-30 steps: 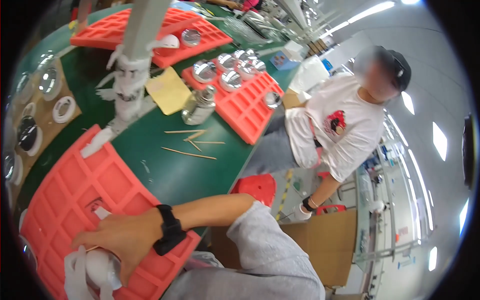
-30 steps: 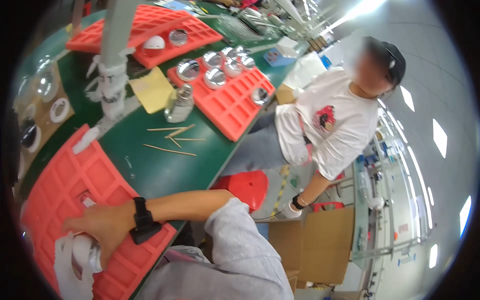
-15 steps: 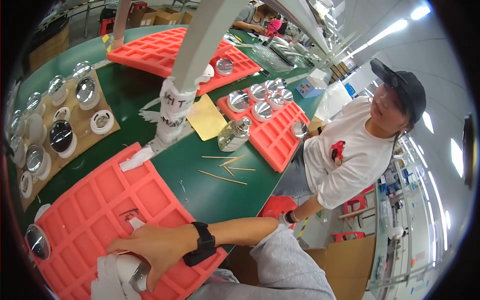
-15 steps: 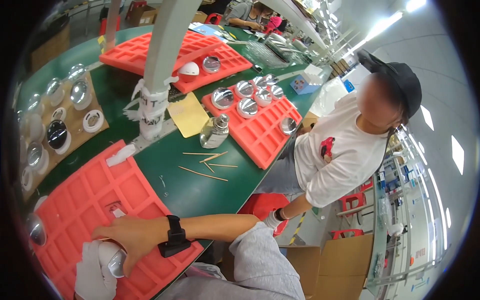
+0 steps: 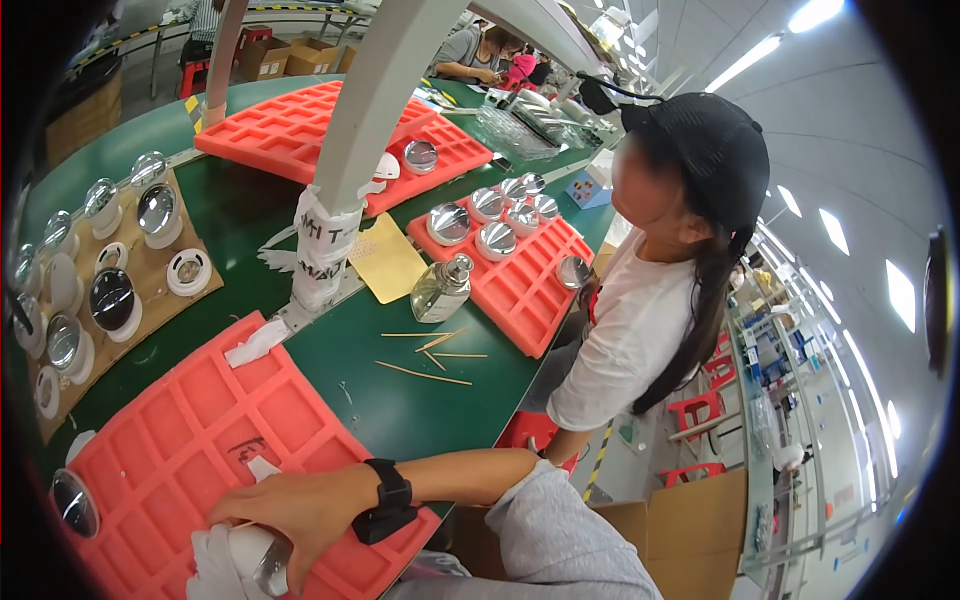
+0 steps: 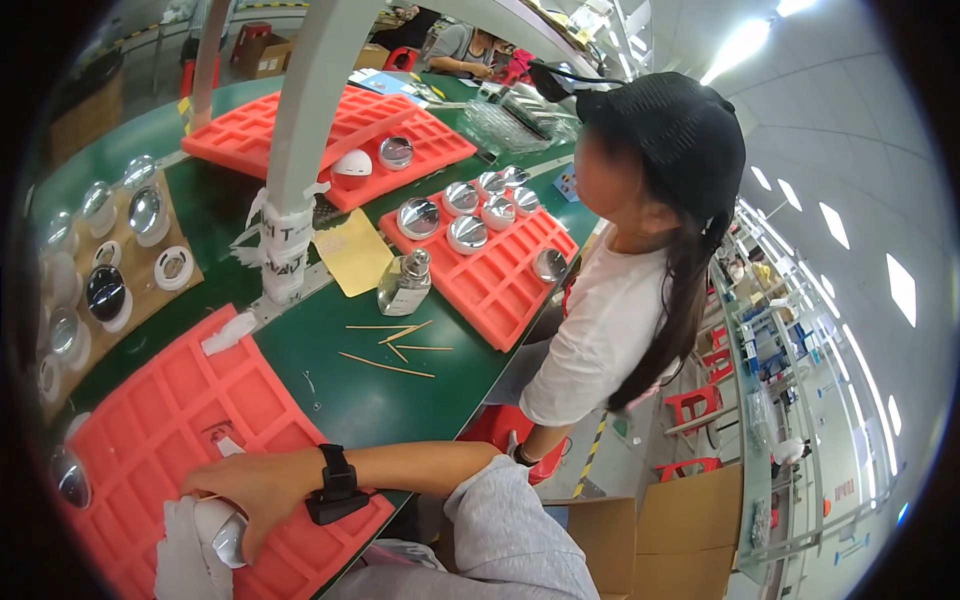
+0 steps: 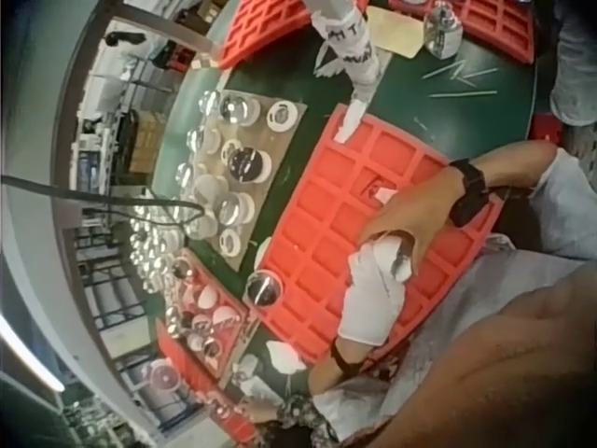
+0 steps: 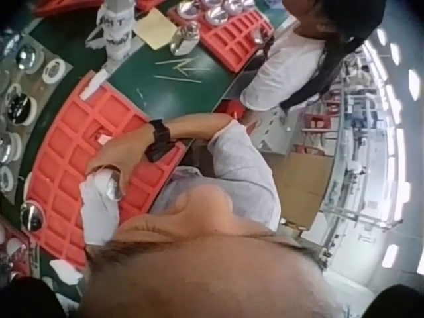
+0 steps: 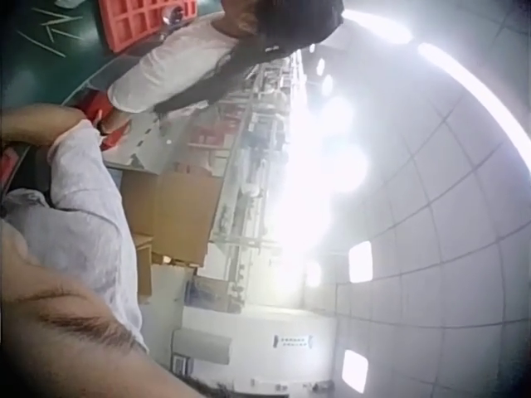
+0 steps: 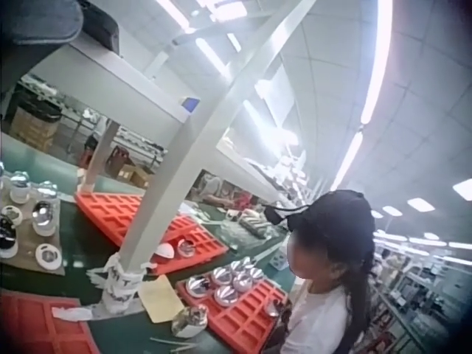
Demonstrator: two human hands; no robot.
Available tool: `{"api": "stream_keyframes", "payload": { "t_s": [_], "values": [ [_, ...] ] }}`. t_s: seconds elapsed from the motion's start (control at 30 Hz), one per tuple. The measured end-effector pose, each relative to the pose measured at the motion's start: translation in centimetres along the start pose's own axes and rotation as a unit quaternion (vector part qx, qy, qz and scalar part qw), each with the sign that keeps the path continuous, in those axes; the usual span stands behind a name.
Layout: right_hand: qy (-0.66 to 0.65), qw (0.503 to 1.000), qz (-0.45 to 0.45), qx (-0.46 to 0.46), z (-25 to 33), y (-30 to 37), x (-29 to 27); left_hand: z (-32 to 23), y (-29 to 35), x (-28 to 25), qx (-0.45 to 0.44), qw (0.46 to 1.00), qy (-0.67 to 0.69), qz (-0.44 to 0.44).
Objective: The person cleans a camera dome with a cloth and a toothpick, applies a substance to the edge with a stick, and then fits the dome into a housing. After assembling the components, the person places the finished unit into a red tray.
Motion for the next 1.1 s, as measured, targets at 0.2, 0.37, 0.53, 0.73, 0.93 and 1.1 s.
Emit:
{"api": "stream_keyframes", "payload": {
  "t_s": [0.2, 0.37, 0.53, 0.73, 0.93, 1.1],
  "values": [
    [0.015, 1.000, 0.001, -0.018, 0.0, 0.3, 0.0, 0.4, 0.4, 0.1, -0.003, 1.000, -0.006, 0.019],
    [0.020, 1.000, 0.013, -0.012, -0.4, 0.1, 0.0, 0.6, 0.5, 0.4, -0.002, 1.000, -0.005, 0.031],
    [0.028, 0.999, 0.011, -0.018, -1.0, 0.2, 0.2, 0.8, 0.7, 0.5, -0.003, 0.999, -0.005, 0.046],
    [0.030, 0.999, 0.009, -0.013, -0.8, 0.2, 0.2, 0.8, 1.4, 0.3, -0.009, 0.997, -0.011, 0.070],
    [0.019, 1.000, 0.003, -0.012, -0.3, 0.3, -0.1, -0.6, 0.9, -0.7, -0.031, 0.995, 0.005, 0.095],
    [0.021, 1.000, 0.023, -0.002, -0.4, 0.4, -0.2, -1.9, 1.1, 0.1, -0.037, 0.998, -0.018, 0.048]
  ]
}}
Point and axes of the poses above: each hand's wrist, its own y-axis away from the middle knuckle, its own x-axis out of the palm, z = x × y, the point moved 3 cm from there along -y, towards the middle knuckle, and after that the axes turned 10 degrees about -y, right-handed, at the moved point
